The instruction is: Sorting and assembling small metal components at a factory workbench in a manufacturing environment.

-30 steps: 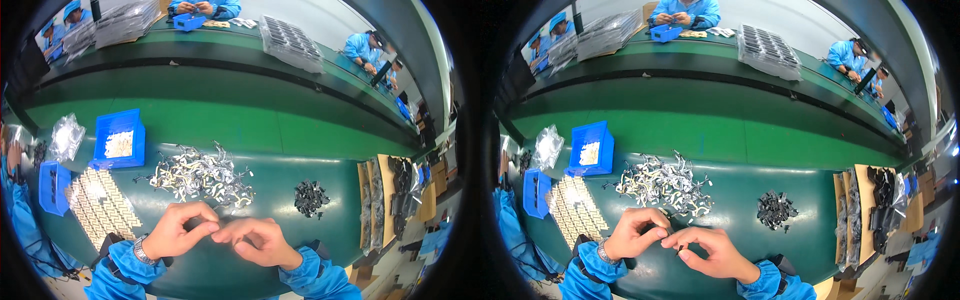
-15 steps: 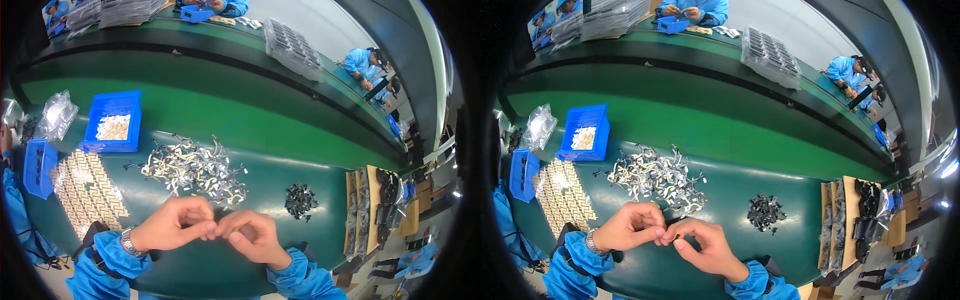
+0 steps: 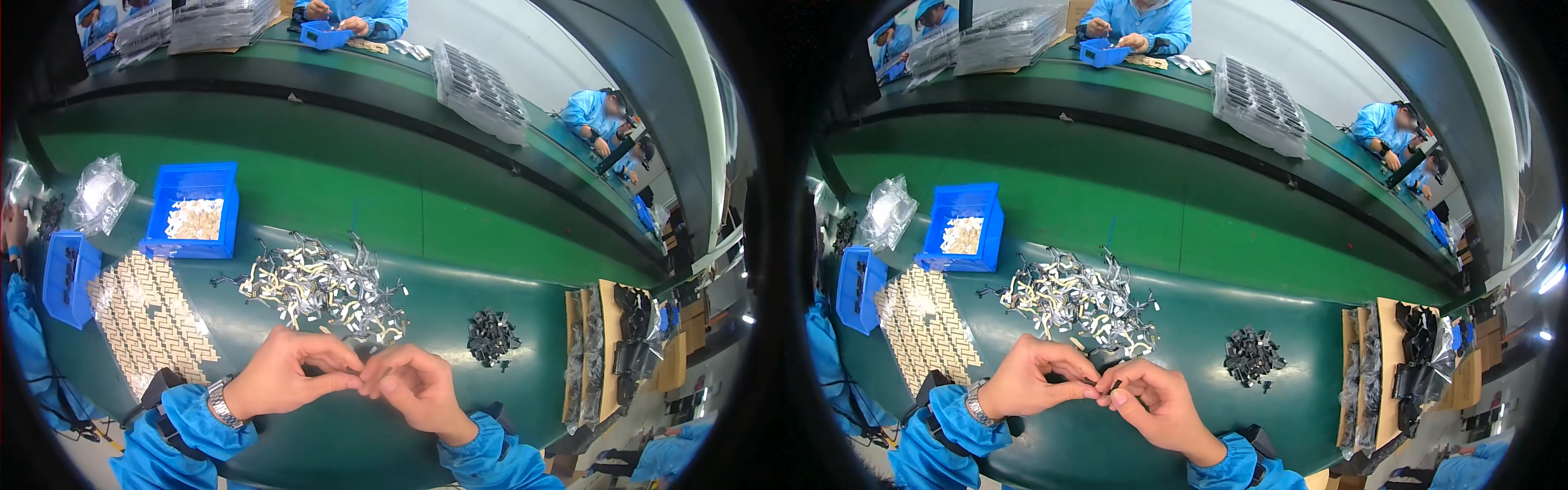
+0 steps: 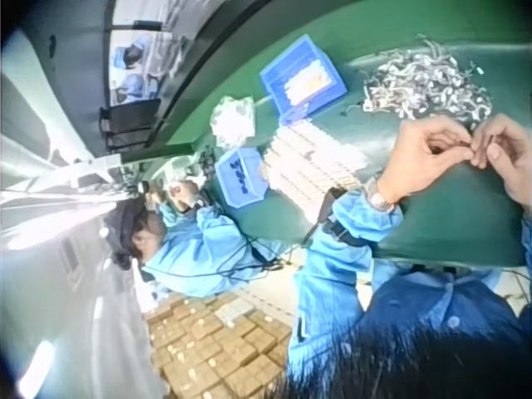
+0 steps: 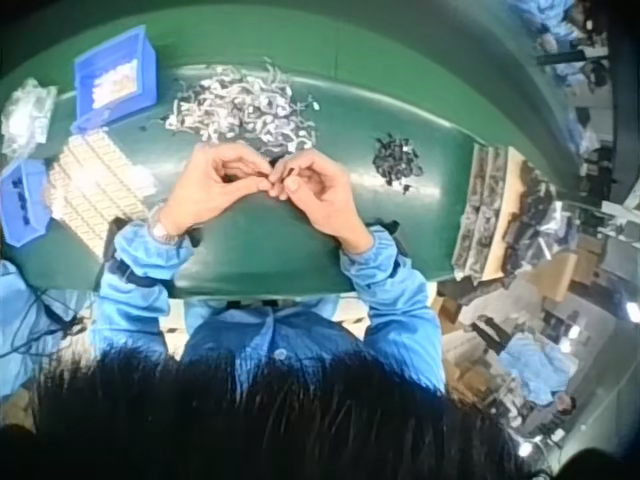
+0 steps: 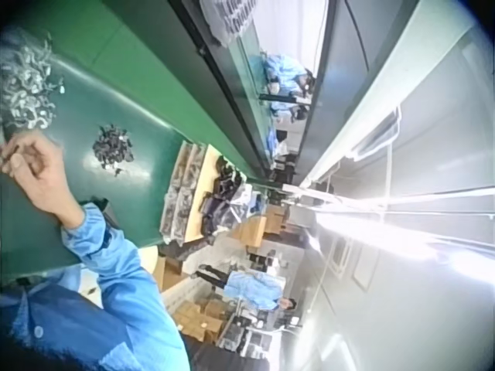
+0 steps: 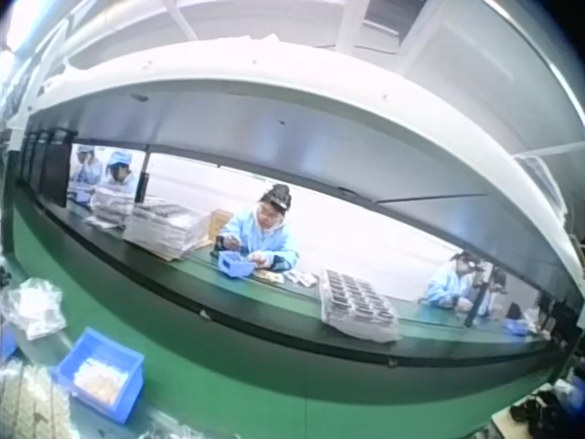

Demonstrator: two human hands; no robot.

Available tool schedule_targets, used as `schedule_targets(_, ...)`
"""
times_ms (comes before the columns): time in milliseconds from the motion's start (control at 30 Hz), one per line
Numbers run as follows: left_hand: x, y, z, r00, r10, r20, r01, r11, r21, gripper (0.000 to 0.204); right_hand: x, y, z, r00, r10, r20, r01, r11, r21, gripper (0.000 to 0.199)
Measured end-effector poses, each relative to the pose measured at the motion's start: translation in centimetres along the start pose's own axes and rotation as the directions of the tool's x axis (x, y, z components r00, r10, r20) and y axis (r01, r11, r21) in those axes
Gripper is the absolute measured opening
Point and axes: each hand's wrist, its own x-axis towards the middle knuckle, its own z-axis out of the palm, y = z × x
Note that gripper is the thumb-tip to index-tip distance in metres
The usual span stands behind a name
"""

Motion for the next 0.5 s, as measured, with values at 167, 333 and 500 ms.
schedule_targets(167, -0.1, 0.8, 0.0, 0.996, 0.084, -0.035, -0.077, 0.981, 0.176, 0.014, -0.3, -0.3, 0.0, 0.984, 0.035, -0.175, -0.058, 0.990, -0.127, 0.007)
schedule_targets(333, -0.4, 0.7, -0.2, 0.990, 0.139, -0.020, -0.125, 0.938, 0.324, 0.014, -0.2, -0.5, -0.1, 0.987, -0.008, -0.161, -0.063, 0.901, -0.429, 0.008)
schedule_targets(500, 0.0, 0.7, 0.0, 0.982, 0.183, -0.033, -0.160, 0.922, 0.352, 0.015, 0.1, -1.3, 0.0, 0.988, 0.005, -0.151, -0.086, 0.843, -0.531, 0.009)
